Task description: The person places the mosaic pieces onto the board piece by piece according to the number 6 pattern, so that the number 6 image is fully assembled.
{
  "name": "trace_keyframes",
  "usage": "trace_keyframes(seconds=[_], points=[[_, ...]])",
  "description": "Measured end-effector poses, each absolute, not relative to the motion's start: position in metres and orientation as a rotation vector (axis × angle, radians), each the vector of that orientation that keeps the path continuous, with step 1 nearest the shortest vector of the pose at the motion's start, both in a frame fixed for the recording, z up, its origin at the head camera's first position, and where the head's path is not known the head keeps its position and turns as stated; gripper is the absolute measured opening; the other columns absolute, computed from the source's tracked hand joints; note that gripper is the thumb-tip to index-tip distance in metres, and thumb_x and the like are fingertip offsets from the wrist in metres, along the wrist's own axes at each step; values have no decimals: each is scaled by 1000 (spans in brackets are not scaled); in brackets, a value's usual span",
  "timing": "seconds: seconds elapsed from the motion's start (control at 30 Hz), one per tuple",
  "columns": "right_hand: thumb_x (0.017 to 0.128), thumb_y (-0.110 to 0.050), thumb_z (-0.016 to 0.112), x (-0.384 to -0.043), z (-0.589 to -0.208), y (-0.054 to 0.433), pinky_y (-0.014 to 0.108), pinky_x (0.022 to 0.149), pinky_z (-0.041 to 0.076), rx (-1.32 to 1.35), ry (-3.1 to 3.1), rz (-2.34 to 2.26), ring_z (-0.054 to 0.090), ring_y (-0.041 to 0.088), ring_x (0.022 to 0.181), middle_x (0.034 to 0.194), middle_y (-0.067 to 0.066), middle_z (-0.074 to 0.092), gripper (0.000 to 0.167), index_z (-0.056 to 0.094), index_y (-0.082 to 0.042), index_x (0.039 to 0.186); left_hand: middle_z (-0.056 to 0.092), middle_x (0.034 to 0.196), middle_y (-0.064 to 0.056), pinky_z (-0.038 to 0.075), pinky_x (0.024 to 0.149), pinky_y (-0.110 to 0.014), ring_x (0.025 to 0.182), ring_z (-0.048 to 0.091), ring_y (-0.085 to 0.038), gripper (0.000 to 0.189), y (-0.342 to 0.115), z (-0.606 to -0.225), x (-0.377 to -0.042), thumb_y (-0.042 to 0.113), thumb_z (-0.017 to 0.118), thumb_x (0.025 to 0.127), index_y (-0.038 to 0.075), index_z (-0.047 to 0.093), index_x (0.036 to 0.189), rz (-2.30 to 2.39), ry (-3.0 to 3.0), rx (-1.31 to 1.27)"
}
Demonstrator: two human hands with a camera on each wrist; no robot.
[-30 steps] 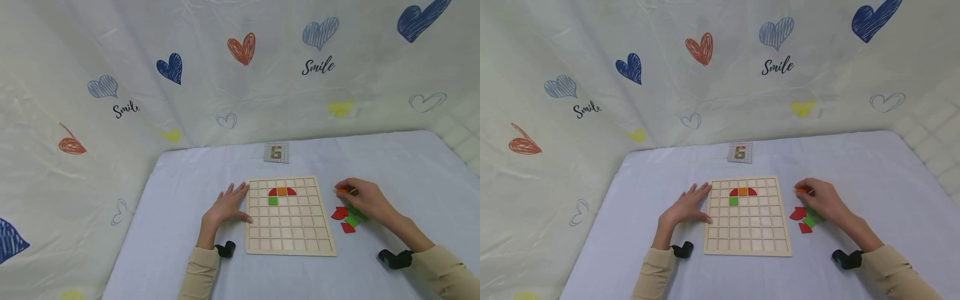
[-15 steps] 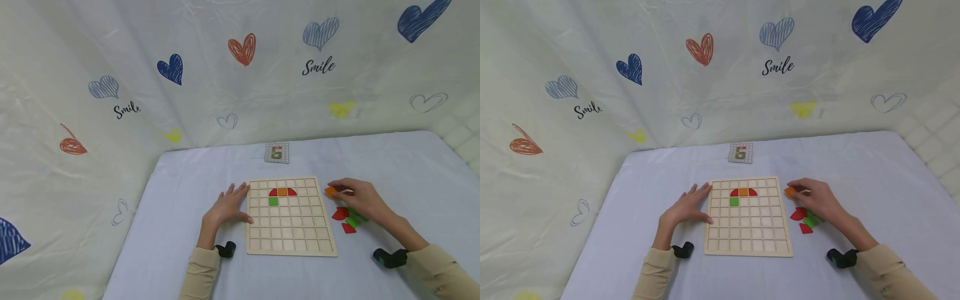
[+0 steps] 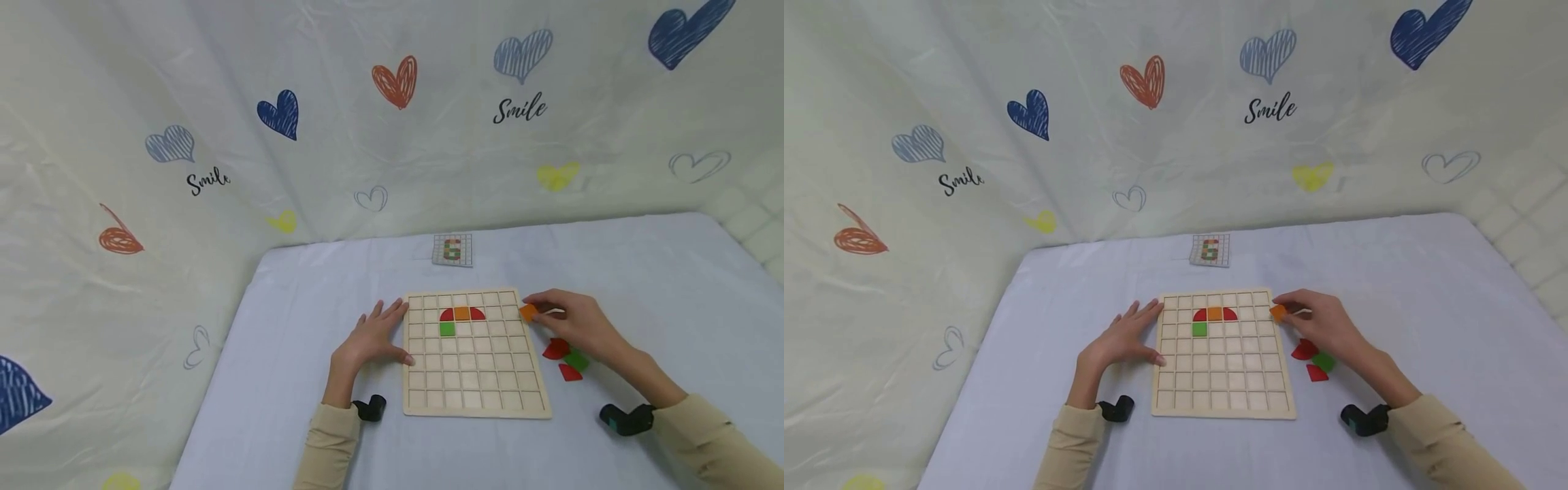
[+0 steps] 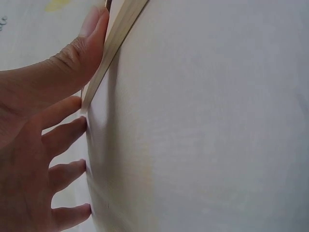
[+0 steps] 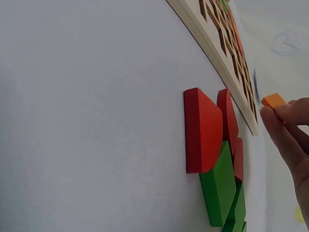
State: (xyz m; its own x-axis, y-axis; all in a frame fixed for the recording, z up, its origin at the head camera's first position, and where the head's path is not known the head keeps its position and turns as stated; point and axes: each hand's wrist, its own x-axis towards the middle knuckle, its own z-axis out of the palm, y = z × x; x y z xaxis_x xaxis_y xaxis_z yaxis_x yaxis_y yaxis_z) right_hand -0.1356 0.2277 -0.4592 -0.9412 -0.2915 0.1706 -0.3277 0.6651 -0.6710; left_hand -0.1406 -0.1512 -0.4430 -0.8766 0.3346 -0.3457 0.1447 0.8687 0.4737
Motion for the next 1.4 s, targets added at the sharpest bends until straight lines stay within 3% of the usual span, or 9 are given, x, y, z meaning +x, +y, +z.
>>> trace_keyframes(seconds=[0.43, 1.1, 1.4], points=[[87, 3, 76, -139, -456, 213, 45, 84, 62, 545, -2821, 1171, 71, 32, 97, 113, 18, 72, 37, 71, 5, 124, 20, 172, 2, 9, 128, -62, 161, 6, -33, 110, -149, -442, -144, 37, 92, 76, 21, 28, 165, 602, 2627, 369], [86, 4, 77, -135, -461, 186, 41, 83, 63, 648, -2848, 1211, 71, 29, 98, 111, 12, 71, 32, 74, 2, 118, 22, 172, 0, 10, 127, -63, 161, 7, -35, 110, -150, -442, -140, 36, 92, 75, 19, 29, 164, 616, 2624, 373], [83, 6, 78, -135, -460, 169, 34, 81, 64, 770, -2806, 1272, 70, 23, 93, 109, 12, 72, 30, 75, 3, 112, 22, 172, 1, 10, 127, -63, 161, 7, -35, 110, -150, -443, -140, 36, 93, 75, 20, 30, 164, 621, 2624, 365]])
